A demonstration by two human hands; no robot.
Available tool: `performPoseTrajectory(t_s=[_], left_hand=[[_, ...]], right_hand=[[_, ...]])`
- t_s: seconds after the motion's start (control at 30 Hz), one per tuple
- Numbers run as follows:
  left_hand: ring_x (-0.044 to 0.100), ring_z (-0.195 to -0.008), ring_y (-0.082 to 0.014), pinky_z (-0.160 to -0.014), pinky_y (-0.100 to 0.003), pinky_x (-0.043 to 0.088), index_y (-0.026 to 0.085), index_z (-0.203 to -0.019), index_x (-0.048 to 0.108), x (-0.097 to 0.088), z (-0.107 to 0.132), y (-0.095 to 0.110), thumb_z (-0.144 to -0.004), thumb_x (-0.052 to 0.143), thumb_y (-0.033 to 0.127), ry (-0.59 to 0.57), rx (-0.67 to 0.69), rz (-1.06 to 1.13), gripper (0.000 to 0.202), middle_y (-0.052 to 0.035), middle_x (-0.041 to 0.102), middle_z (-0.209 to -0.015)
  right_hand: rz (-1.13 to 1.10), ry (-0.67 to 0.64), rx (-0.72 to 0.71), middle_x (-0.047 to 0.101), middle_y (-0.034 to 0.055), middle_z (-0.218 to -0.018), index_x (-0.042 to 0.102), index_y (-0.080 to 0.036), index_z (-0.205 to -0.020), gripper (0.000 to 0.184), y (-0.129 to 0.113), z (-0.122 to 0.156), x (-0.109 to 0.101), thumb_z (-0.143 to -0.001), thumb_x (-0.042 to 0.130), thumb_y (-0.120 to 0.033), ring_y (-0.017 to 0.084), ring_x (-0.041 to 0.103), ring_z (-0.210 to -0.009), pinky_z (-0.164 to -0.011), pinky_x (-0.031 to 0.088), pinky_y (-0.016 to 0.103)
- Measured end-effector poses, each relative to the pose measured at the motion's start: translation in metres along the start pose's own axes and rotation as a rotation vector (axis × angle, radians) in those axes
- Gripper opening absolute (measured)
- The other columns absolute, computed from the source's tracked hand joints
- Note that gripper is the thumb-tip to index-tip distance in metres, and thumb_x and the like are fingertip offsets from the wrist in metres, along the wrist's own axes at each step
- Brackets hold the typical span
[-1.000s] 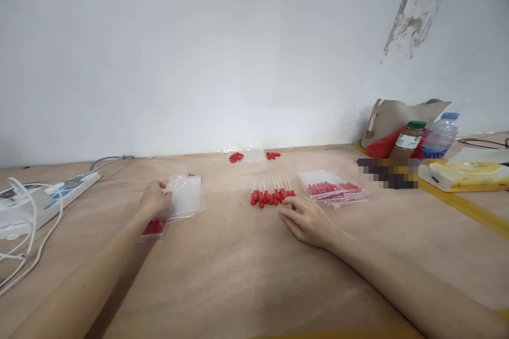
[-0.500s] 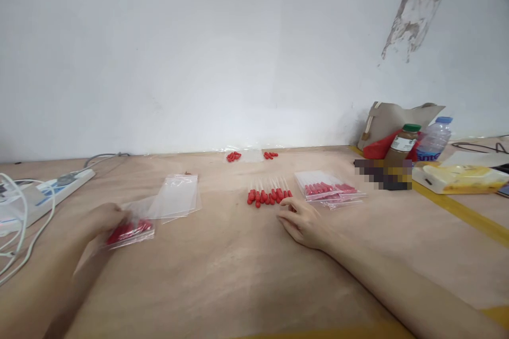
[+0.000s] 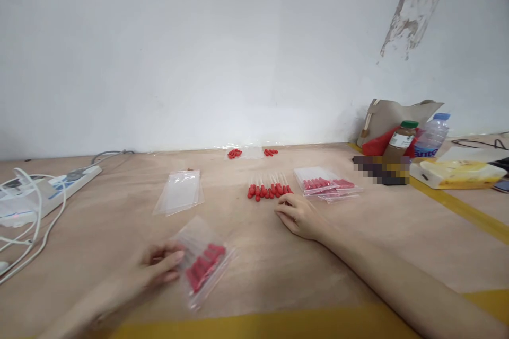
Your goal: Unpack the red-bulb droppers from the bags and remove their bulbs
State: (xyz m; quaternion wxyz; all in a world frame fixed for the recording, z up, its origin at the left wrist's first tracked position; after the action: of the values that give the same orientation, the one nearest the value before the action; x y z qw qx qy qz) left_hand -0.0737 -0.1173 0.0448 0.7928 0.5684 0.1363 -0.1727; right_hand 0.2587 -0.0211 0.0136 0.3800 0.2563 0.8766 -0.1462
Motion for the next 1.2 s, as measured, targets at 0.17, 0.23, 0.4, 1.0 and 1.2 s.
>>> performPoseTrajectory(t_s=[0.17,0.23,0.4,1.0,1.2], left_hand=[[0.061,-0.067,-0.0174,-0.064,-0.032,0.05,0.022,-0.123,0.045,0.043,-0.006,0.049,-0.076,0.05,0.056,-0.499,0.312,-0.389,0.058,-0.0049,0.064,-0.081],[0.057,-0.095,-0.0228,-0.086,-0.04,0.043,0.026,-0.121,0.049,0.048,-0.017,0.062,-0.076,0.054,0.05,-0.44,0.74,-0.617,0.051,-0.0085,0.06,-0.106],[0.018,-0.131,-0.0279,-0.106,-0.048,0.015,0.033,-0.135,0.028,0.073,-0.045,0.059,-0.081,0.046,0.05,-0.481,1.043,-0.961,0.06,-0.0053,0.024,-0.143],[0.021,-0.13,-0.0275,-0.102,-0.046,0.027,0.024,-0.138,0.02,0.106,-0.064,0.061,-0.086,0.035,0.05,-0.267,0.9,-0.812,0.059,-0.0085,0.025,-0.143],[0.028,-0.127,-0.0245,-0.102,-0.042,0.03,0.023,-0.137,0.024,0.102,-0.061,0.065,-0.086,0.039,0.046,-0.27,0.889,-0.729,0.057,-0.0087,0.028,-0.14]], right_hand=[[-0.017,-0.016,0.004,0.056,0.0071,-0.083,0.059,-0.018,-0.085,0.016,-0.002,0.0,-0.005,-0.081,0.045,-0.014,0.015,0.048,-0.076,-0.067,0.04,0.028],[-0.04,-0.051,0.001,0.056,0.006,-0.079,0.059,-0.018,-0.083,0.012,-0.005,-0.001,-0.008,-0.08,0.047,-0.017,0.015,0.047,-0.074,-0.067,0.039,0.028],[-0.124,-0.12,0.087,0.055,0.0032,-0.07,0.055,-0.017,-0.073,0.01,-0.016,-0.006,-0.016,-0.074,0.055,-0.027,0.015,0.047,-0.072,-0.069,0.036,0.029],[-0.418,-0.392,0.712,0.061,-0.003,-0.056,0.063,-0.02,-0.056,0.024,-0.034,-0.012,-0.005,-0.067,0.061,-0.041,0.011,0.049,-0.056,-0.059,0.032,0.025],[-0.559,-0.288,0.713,0.056,-0.0049,-0.05,0.061,-0.019,-0.061,0.018,-0.035,-0.007,0.004,-0.071,0.058,-0.034,0.008,0.046,-0.048,-0.057,0.035,0.024]])
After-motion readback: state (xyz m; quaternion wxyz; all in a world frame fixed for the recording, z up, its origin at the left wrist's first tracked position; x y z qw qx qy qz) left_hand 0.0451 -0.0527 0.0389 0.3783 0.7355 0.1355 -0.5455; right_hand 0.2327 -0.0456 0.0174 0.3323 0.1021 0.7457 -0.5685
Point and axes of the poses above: each hand's wrist, its own z-axis away from the middle knuckle, its own x-axis out of the palm, y = z × x, the point moved 2 cm from there along -z, towards the middle knuckle
